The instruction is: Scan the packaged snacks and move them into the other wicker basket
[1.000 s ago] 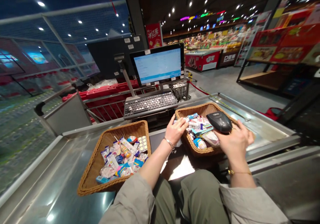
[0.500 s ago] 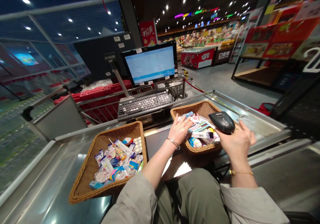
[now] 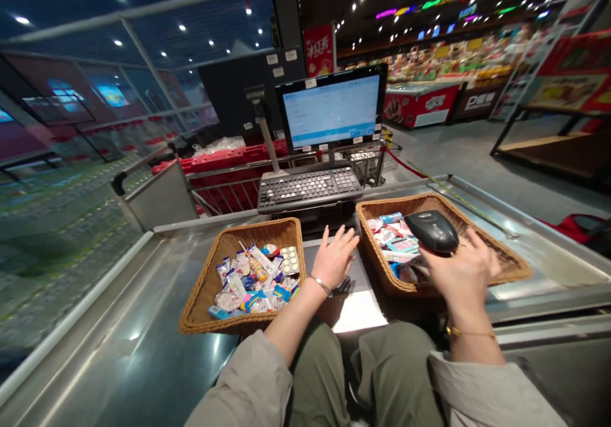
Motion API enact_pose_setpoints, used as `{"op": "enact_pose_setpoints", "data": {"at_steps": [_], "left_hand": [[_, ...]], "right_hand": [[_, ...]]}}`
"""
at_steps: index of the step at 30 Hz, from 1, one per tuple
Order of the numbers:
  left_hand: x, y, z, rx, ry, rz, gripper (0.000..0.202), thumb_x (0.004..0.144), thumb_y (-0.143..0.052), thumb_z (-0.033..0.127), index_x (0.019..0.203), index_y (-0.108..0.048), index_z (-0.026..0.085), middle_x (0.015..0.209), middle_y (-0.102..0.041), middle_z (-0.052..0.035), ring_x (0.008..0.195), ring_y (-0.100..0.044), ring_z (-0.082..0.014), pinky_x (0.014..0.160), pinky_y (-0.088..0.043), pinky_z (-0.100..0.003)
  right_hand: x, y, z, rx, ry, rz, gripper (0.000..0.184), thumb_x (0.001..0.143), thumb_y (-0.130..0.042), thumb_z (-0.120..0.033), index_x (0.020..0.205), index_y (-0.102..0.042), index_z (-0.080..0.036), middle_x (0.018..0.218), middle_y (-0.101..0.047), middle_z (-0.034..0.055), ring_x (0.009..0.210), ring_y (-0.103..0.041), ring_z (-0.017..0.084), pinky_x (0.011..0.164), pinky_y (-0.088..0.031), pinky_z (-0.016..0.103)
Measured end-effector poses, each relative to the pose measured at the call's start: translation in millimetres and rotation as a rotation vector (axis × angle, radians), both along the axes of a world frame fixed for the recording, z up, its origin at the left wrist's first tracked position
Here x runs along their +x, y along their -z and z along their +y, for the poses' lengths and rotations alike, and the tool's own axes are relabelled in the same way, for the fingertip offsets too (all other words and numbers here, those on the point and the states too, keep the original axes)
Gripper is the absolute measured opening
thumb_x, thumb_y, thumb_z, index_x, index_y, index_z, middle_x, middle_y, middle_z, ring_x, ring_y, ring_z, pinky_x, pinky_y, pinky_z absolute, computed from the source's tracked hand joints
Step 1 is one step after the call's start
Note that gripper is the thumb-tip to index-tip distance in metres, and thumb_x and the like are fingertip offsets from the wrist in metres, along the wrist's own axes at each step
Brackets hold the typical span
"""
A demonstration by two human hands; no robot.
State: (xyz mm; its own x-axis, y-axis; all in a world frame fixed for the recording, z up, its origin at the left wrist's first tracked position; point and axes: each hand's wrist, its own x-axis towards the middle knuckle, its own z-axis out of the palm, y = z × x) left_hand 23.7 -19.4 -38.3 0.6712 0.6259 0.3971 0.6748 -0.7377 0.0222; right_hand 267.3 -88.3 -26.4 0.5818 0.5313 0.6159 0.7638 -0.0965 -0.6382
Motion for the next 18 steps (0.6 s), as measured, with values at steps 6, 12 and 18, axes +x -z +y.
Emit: {"op": "enact_pose_setpoints", "data": {"at_steps": [6, 12, 18], "left_hand": [[-63.9, 2.1, -1.8, 0.013, -0.073, -0.056, 0.049, 0.098, -0.059, 0.023, 0.146, -0.051, 0.022, 0.151, -0.056, -0.0141, 0.149, -0.042, -0.0294, 0.124, -0.025, -0.065], [-142.4, -2.7, 5.7, -0.070, -0.217, 0.035, 0.048, 0.098, -0.058, 0.024, 0.145, -0.053, 0.022, 0.153, -0.055, -0.0136, 0.149, -0.041, -0.0307, 0.123, -0.023, -0.068], [-217.7, -2.2, 17.7, -0.249, -0.389, 0.253, 0.048, 0.095, -0.059, 0.017, 0.143, -0.056, 0.024, 0.155, -0.052, -0.0127, 0.150, -0.039, -0.0321, 0.122, -0.020, -0.069]], "right_hand": [[-30.9, -6.3, 10.6, -0.007, -0.087, -0.056, 0.032, 0.075, -0.068, -0.050, 0.089, -0.070, -0.021, 0.106, -0.074, 0.0154, 0.132, -0.052, 0.039, 0.115, -0.025, 0.062], [-62.0, -8.7, 19.3, -0.053, -0.180, -0.109, 0.035, 0.076, -0.065, -0.048, 0.097, -0.069, -0.020, 0.107, -0.074, 0.0153, 0.131, -0.052, 0.037, 0.113, -0.029, 0.060], [-86.0, -9.4, 25.8, -0.043, -0.195, -0.092, 0.036, 0.075, -0.063, -0.051, 0.093, -0.069, -0.020, 0.107, -0.073, 0.0144, 0.129, -0.053, 0.036, 0.113, -0.030, 0.061]]}}
